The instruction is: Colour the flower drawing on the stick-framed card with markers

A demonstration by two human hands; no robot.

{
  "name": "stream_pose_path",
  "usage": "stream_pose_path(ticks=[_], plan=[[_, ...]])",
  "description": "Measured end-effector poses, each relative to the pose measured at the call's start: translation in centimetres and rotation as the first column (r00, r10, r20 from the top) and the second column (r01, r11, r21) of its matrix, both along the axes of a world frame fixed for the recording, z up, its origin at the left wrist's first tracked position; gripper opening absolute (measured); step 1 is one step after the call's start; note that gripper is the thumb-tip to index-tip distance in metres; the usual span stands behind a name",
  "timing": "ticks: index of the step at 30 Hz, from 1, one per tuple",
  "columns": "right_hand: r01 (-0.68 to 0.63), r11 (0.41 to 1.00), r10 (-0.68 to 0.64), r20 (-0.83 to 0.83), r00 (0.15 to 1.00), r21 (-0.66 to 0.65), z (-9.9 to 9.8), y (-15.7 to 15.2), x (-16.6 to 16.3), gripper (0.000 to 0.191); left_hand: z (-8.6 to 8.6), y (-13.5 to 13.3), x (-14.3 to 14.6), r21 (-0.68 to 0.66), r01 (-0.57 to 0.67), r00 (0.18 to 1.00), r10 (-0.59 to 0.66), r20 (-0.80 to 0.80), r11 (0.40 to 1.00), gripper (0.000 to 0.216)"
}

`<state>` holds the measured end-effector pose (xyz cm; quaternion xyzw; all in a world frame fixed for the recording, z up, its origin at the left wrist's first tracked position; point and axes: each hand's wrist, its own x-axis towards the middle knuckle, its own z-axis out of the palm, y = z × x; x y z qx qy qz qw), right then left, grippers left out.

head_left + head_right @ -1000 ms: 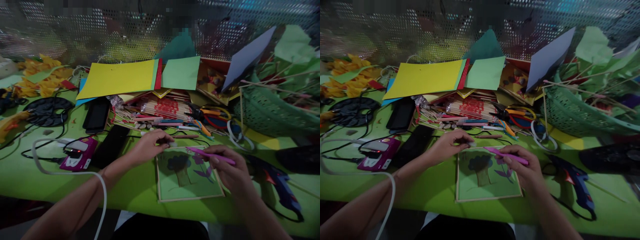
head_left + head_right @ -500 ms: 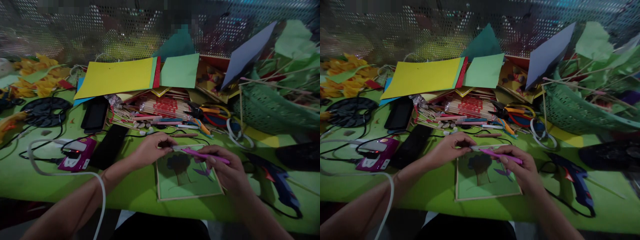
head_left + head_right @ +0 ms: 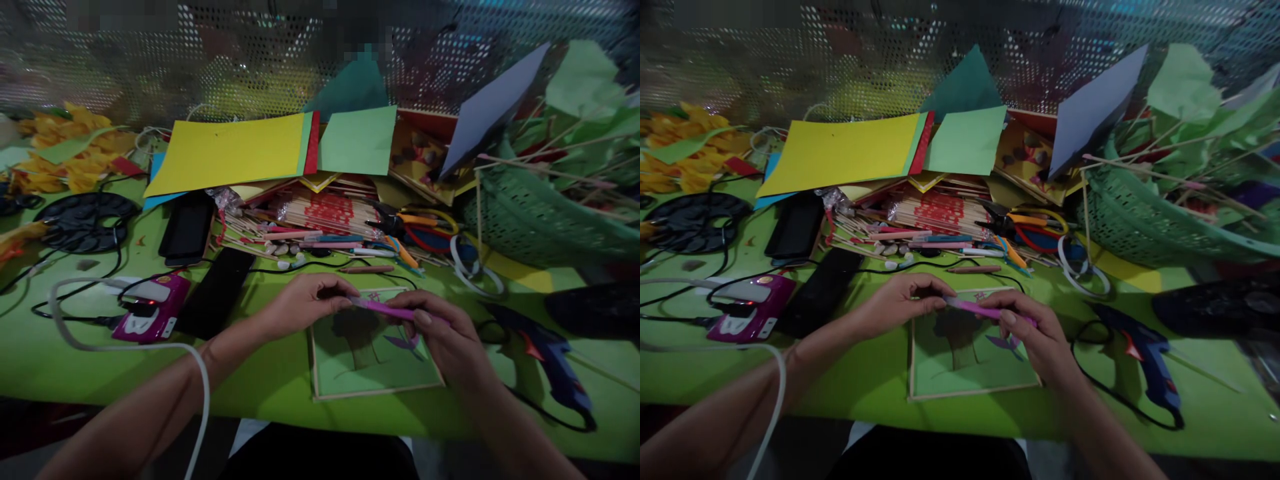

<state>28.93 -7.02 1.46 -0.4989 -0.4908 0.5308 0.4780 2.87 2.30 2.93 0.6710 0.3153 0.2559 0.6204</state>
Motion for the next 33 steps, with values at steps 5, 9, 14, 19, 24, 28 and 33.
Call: stream_pose_path(ticks=[5, 9, 14, 19, 24, 28, 33], plan=[[-0.025, 1.0, 0.025, 0.01, 1.0, 0.001, 0.1, 0.0, -0.1, 0.022, -0.6, -0.1, 0.3, -0.104, 0.003, 0.998, 0.004, 0.065, 0.995, 0.017], [-0.034, 0.999, 0.034, 0.031, 0.999, 0.013, 0.6, -0.1, -0.4, 0.022, -0.9, -0.3, 0.4, -0.183, -0.002, 0.995, 0.02, 0.095, 0.983, 0.016], [-0.014, 1.0, 0.013, 0.04, 0.999, 0.017, 1.0, 0.0, -0.5, 0.025, -0.9, -1.0, 0.7, -0.218, -0.042, 0.993, 0.065, 0.1, 0.975, 0.015], [0.057, 0.998, -0.057, 0.064, 0.996, -0.011, 0.5, 0.0, 0.2, 0.026, -0.6, -1.5, 0.8, -0.262, 0.015, 0.995, 0.012, 0.101, 0.965, 0.017], [0.102, 0.994, -0.106, 0.169, 0.98, 0.035, -0.4, 0.0, 0.4, 0.03, 1.0, 0.1, -0.8, 0.026, 0.0, 0.997, 0.002, -0.077, 1.0, 0.019], [0.298, 0.944, -0.315, 0.113, 0.942, 0.141, 0.4, 0.4, -0.2, 0.033, 2.5, 3.0, -4.2, 0.347, -0.147, 0.951, 0.228, -0.206, 0.926, 0.018], [0.324, 0.936, -0.336, 0.083, 0.938, 0.135, 1.2, 0.7, -0.4, 0.023, 2.9, 5.3, -7.5, 0.624, -0.107, 0.758, 0.47, -0.453, 0.774, 0.016]])
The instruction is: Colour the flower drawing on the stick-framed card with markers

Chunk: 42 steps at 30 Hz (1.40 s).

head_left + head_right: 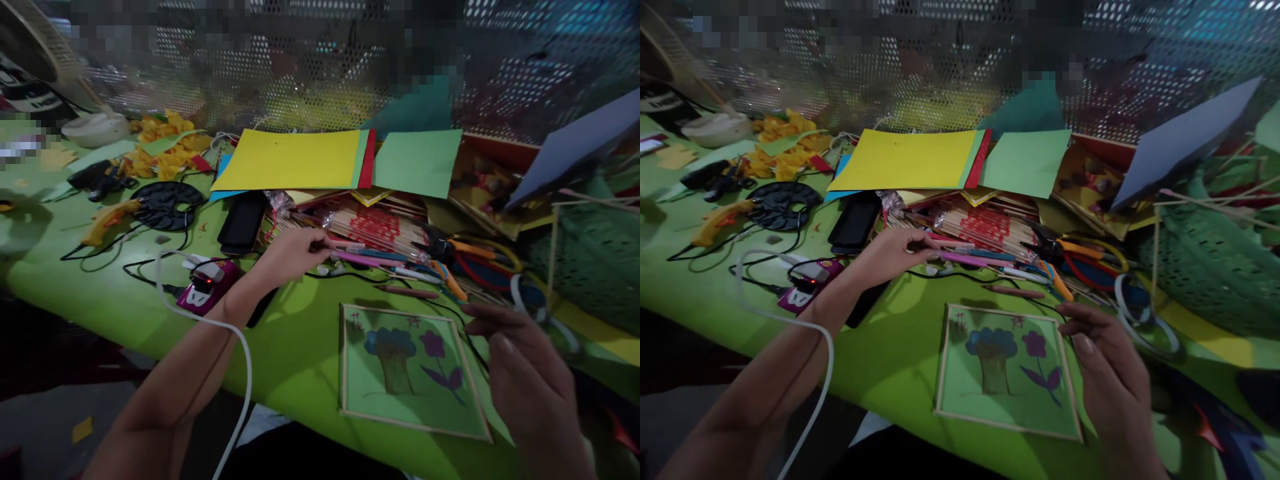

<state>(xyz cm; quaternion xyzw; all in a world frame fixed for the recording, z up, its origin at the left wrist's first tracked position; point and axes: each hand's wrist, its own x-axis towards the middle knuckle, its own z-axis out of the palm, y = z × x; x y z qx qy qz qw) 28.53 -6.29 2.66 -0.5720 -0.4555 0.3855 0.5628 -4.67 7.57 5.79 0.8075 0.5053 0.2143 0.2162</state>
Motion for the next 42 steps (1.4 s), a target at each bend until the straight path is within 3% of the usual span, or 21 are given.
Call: stream_pose_path(ticks=[2, 6, 14, 20, 36, 39, 42], plan=[[-0.016, 1.0, 0.016, 0.022, 1.0, 0.005, -0.1, -0.1, 0.1, 0.024, -0.2, 0.1, -0.4, 0.053, -0.042, 0.989, 0.049, -0.136, 0.998, 0.015], [-0.02, 1.0, 0.02, 0.029, 0.999, 0.008, -0.3, -0.2, 0.3, 0.024, -0.5, -0.1, -0.4, 0.119, -0.025, 0.967, 0.055, -0.248, 0.993, 0.012], [-0.022, 0.999, 0.022, 0.006, 1.0, 0.034, -0.1, -0.1, 0.5, 0.023, -1.0, -1.2, 1.3, 0.182, 0.149, 0.927, -0.074, -0.367, 0.972, 0.011], [-0.033, 0.997, 0.03, 0.04, 0.999, 0.069, 0.0, -0.2, 0.4, 0.022, -1.9, -1.6, 2.5, 0.187, 0.182, 0.889, -0.08, -0.45, 0.965, 0.014], [-0.043, 0.993, 0.035, 0.069, 0.997, 0.111, -0.2, -0.1, 0.6, 0.024, -3.0, -2.2, 3.5, 0.256, 0.21, 0.865, -0.057, -0.499, 0.943, 0.019], [0.015, 0.995, -0.027, 0.119, 0.993, 0.104, -0.5, 0.3, 1.2, 0.023, -2.7, -2.1, 3.5, 0.27, 0.213, 0.873, -0.059, -0.485, 0.939, 0.019], [0.1, 0.99, -0.125, 0.274, 0.954, 0.104, -0.8, 1.4, 2.3, 0.023, -2.3, -2.1, 3.5, 0.287, 0.204, 0.888, -0.053, -0.457, 0.936, 0.019]])
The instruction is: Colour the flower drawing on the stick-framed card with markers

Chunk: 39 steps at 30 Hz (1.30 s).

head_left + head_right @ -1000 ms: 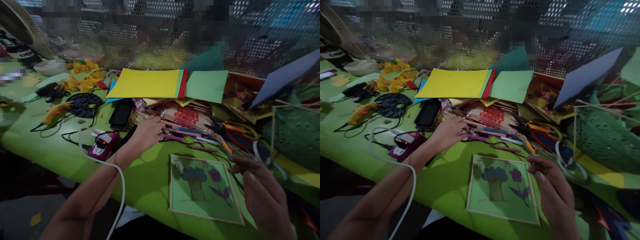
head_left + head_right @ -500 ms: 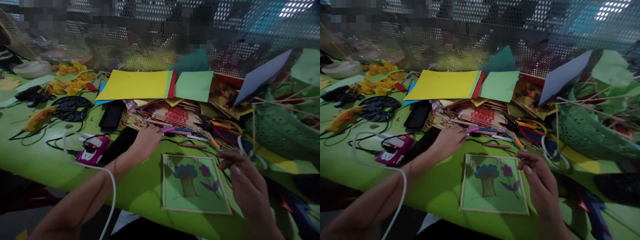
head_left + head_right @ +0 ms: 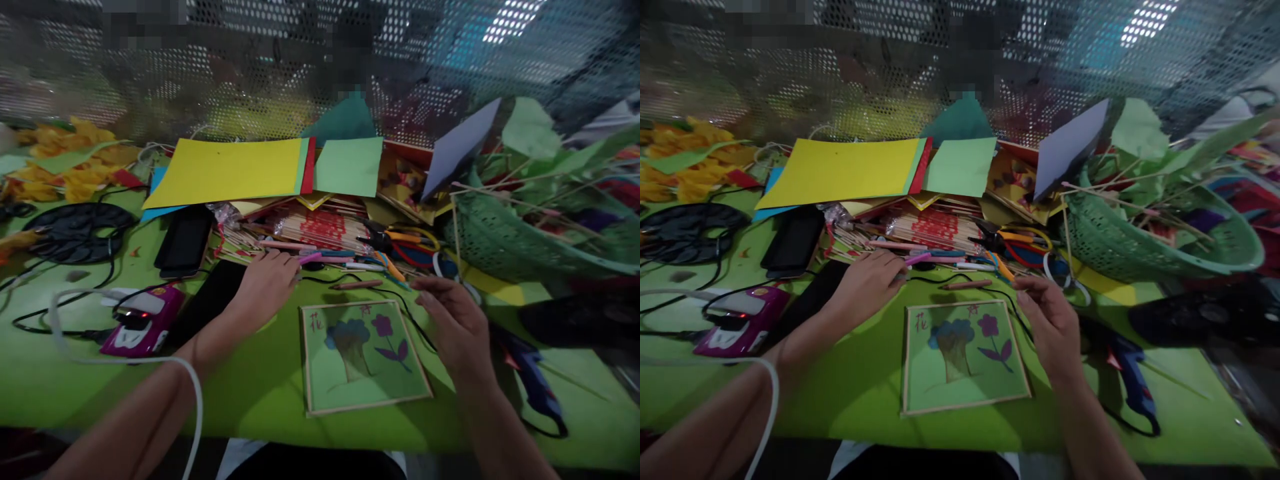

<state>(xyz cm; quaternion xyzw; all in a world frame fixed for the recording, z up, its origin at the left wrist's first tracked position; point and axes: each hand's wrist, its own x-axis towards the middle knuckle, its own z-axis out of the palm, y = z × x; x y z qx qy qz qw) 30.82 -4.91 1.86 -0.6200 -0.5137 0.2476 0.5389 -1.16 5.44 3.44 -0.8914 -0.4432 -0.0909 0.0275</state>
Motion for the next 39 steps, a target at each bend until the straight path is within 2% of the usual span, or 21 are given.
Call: stream_pose_path(ticks=[3, 5, 9, 11, 13, 14, 16, 23, 25, 26, 28, 30, 31, 32, 33, 35, 39], plan=[[-0.012, 0.999, 0.024, 0.251, 0.968, -0.049, 0.4, 1.7, 0.6, 0.02, 0.3, 0.0, -0.1, -0.009, -0.011, 0.998, 0.012, 0.058, 1.0, 0.018], [-0.095, 0.992, 0.119, 0.418, 0.901, -0.078, 1.1, 3.2, 0.3, 0.016, 0.5, 0.0, -0.1, -0.034, -0.012, 0.993, 0.016, 0.12, 0.999, 0.019], [-0.215, 0.956, 0.293, 0.738, 0.608, -0.202, 2.1, 6.2, -2.0, 0.022, 0.7, 0.1, -0.2, -0.146, 0.069, 0.935, -0.013, 0.353, 0.987, 0.029], [-0.181, 0.941, 0.337, 0.838, 0.428, -0.286, 2.4, 7.5, -3.3, 0.023, 0.7, 0.1, -0.1, -0.236, 0.133, 0.861, 0.005, 0.508, 0.963, 0.031], [-0.131, 0.929, 0.369, 0.89, 0.266, -0.346, 2.5, 8.3, -4.4, 0.021, 0.5, 0.2, 0.0, -0.349, 0.207, 0.744, 0.084, 0.663, 0.914, 0.028], [-0.111, 0.926, 0.376, 0.901, 0.215, -0.36, 2.5, 8.6, -4.7, 0.02, 0.4, 0.2, 0.1, -0.4, 0.247, 0.677, 0.138, 0.723, 0.883, 0.025], [-0.09, 0.924, 0.381, 0.908, 0.176, -0.37, 2.6, 9.0, -5.1, 0.02, 0.0, 0.3, 0.3, -0.459, 0.3, 0.59, 0.215, 0.778, 0.836, 0.022], [-0.174, 0.897, 0.436, 0.879, 0.194, -0.407, 2.6, 9.7, -4.4, 0.019, -0.4, 0.5, 0.9, -0.536, 0.414, 0.389, 0.389, 0.835, 0.736, 0.021], [-0.236, 0.907, 0.406, 0.877, 0.258, -0.35, 2.7, 9.4, -4.1, 0.019, -0.4, 0.4, 0.9, -0.545, 0.438, 0.331, 0.435, 0.837, 0.715, 0.025], [-0.27, 0.921, 0.364, 0.869, 0.336, -0.281, 2.8, 9.0, -4.0, 0.02, -0.4, 0.4, 0.9, -0.55, 0.45, 0.303, 0.459, 0.835, 0.703, 0.028], [-0.306, 0.95, 0.243, 0.773, 0.587, -0.066, 3.1, 8.0, -3.9, 0.016, -0.5, 0.5, 1.0, -0.563, 0.48, 0.252, 0.51, 0.823, 0.673, 0.035], [-0.258, 0.962, 0.172, 0.523, 0.835, 0.095, 3.2, 6.8, -4.0, 0.012, -0.8, 0.5, 1.1, -0.572, 0.508, 0.206, 0.554, 0.807, 0.644, 0.042], [-0.25, 0.962, 0.2, 0.343, 0.918, 0.109, 3.3, 6.3, -4.2, 0.013, -0.9, 0.5, 1.1, -0.573, 0.52, 0.185, 0.571, 0.799, 0.634, 0.044], [-0.259, 0.959, 0.241, 0.145, 0.96, 0.119, 3.3, 5.8, -4.4, 0.015, -0.9, 0.5, 1.2, -0.573, 0.529, 0.166, 0.586, 0.793, 0.626, 0.046], [-0.266, 0.955, 0.273, -0.043, 0.961, 0.133, 3.3, 5.4, -4.7, 0.018, -1.0, 0.5, 1.3, -0.571, 0.538, 0.149, 0.596, 0.789, 0.621, 0.046], [-0.28, 0.948, 0.314, -0.318, 0.895, 0.149, 3.3, 4.8, -5.3, 0.02, -0.9, 0.3, 1.6, -0.566, 0.55, 0.124, 0.61, 0.783, 0.614, 0.045], [-0.32, 0.939, 0.334, -0.535, 0.776, 0.124, 3.1, 4.4, -6.2, 0.021, -0.3, -0.1, 1.9, -0.565, 0.556, 0.105, 0.624, 0.775, 0.609, 0.04]])
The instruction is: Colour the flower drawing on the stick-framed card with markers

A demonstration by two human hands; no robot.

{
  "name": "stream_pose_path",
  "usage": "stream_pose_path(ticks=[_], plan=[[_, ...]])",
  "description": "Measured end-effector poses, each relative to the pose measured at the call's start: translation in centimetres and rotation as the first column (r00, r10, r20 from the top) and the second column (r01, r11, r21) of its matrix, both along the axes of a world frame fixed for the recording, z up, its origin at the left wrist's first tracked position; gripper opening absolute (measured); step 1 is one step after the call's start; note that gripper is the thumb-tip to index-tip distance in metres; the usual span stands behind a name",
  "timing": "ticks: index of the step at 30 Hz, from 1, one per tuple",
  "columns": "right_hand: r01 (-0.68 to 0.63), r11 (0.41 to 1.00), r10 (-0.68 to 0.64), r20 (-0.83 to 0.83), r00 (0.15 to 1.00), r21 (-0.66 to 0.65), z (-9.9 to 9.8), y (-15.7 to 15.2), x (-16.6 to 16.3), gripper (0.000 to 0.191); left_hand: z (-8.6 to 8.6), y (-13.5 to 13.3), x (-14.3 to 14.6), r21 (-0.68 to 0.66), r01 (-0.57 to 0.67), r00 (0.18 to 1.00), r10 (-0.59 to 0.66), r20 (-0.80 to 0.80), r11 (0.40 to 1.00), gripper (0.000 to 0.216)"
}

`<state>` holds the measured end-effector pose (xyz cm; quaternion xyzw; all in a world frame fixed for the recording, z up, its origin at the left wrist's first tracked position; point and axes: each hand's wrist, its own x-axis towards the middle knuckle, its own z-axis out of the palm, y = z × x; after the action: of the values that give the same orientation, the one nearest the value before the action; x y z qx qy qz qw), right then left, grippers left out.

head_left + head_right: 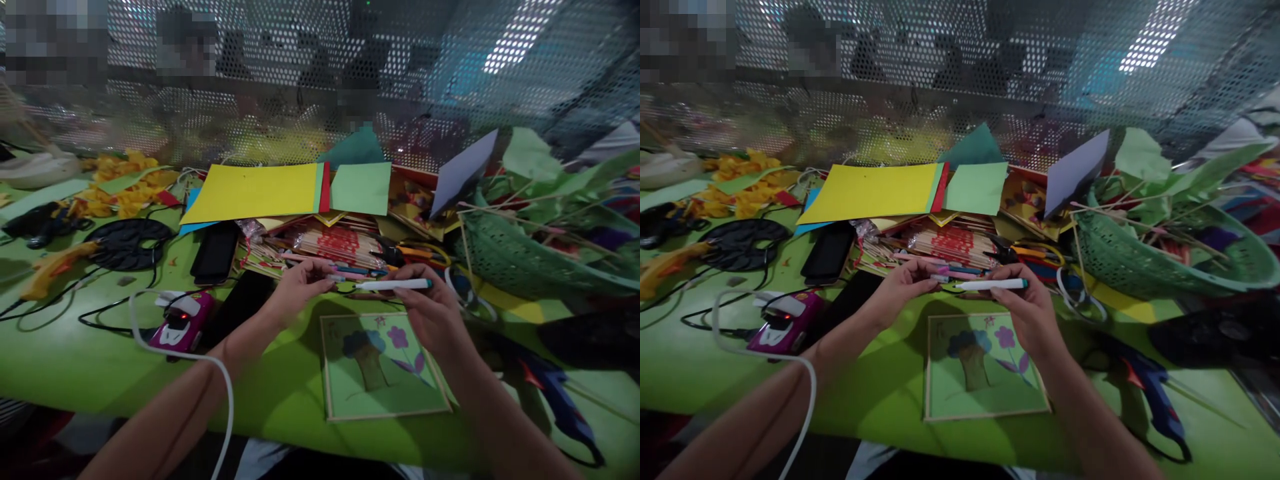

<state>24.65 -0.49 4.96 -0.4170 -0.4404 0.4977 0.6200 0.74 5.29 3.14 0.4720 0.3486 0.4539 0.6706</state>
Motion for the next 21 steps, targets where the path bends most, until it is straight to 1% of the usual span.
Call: stream_pose_path(ticks=[5, 8, 12, 18, 21], plan=[[-0.045, 0.997, 0.036, -0.123, 0.992, -0.068, -0.6, 0.1, 0.4, 0.018, 0.4, -0.5, 0.0, -0.044, 0.022, 1.0, -0.021, 0.008, 0.999, 0.042], [-0.061, 0.995, 0.049, -0.138, 0.989, -0.08, -1.0, 0.4, 0.8, 0.016, 0.5, -0.6, -0.1, -0.067, 0.018, 1.0, -0.017, 0.012, 0.998, 0.043], [-0.046, 0.994, 0.032, -0.142, 0.989, -0.095, -1.2, 0.5, 0.8, 0.018, 0.5, -0.8, -0.1, -0.07, 0.013, 1.0, -0.015, -0.017, 0.997, 0.041], [-0.072, 0.99, 0.053, -0.152, 0.987, -0.122, -1.2, 0.3, 0.7, 0.016, 0.6, -1.1, 0.1, -0.024, 0.003, 0.996, -0.005, -0.091, 1.0, 0.042], [-0.063, 0.989, 0.042, -0.153, 0.987, -0.135, -1.1, 0.2, 0.6, 0.017, 0.3, -1.1, 0.3, 0.044, 0.026, 0.992, -0.02, -0.128, 0.999, 0.045]])
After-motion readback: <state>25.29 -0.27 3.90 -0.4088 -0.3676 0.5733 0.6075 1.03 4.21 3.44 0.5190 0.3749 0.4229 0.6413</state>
